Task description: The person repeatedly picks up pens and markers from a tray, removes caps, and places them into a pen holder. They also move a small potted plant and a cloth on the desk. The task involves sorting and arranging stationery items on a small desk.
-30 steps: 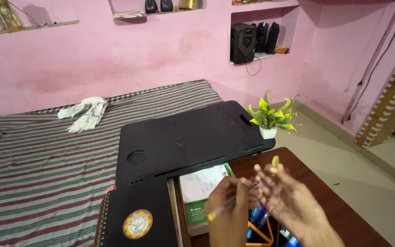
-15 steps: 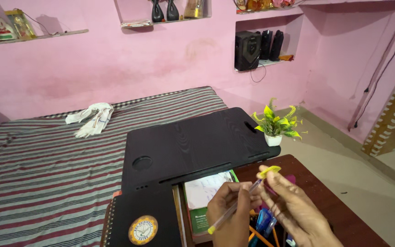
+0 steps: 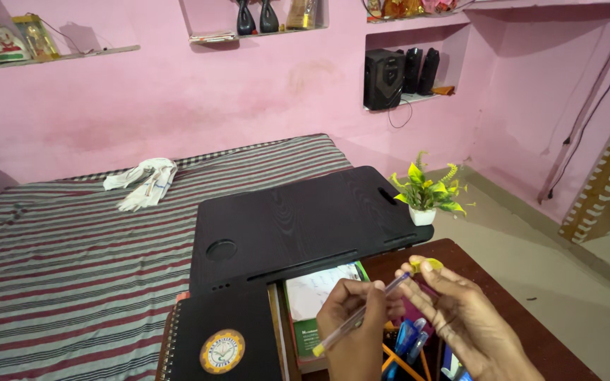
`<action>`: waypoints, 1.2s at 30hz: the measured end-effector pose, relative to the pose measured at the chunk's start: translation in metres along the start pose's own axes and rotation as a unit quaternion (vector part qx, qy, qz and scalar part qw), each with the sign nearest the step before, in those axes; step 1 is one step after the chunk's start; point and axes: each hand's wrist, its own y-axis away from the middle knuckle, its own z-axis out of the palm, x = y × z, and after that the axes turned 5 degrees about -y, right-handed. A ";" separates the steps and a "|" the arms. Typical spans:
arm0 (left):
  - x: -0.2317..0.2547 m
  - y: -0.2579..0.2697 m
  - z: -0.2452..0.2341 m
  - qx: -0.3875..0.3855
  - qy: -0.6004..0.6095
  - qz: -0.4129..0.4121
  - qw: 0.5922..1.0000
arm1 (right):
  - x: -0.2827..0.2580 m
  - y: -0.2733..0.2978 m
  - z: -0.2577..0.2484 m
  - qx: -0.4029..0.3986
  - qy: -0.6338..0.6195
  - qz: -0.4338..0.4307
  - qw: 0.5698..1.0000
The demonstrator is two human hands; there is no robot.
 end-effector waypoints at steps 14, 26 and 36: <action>0.017 0.005 -0.008 -0.011 -0.033 0.029 0.999 | -0.015 0.013 0.008 -0.092 0.122 -0.005 0.988; 0.100 -0.019 0.015 -0.094 0.052 0.024 0.994 | -0.107 0.019 0.061 -0.092 0.272 -0.167 0.943; 0.100 -0.028 0.015 -0.116 0.012 0.152 0.982 | -0.111 0.029 0.084 -0.020 0.334 -0.180 0.925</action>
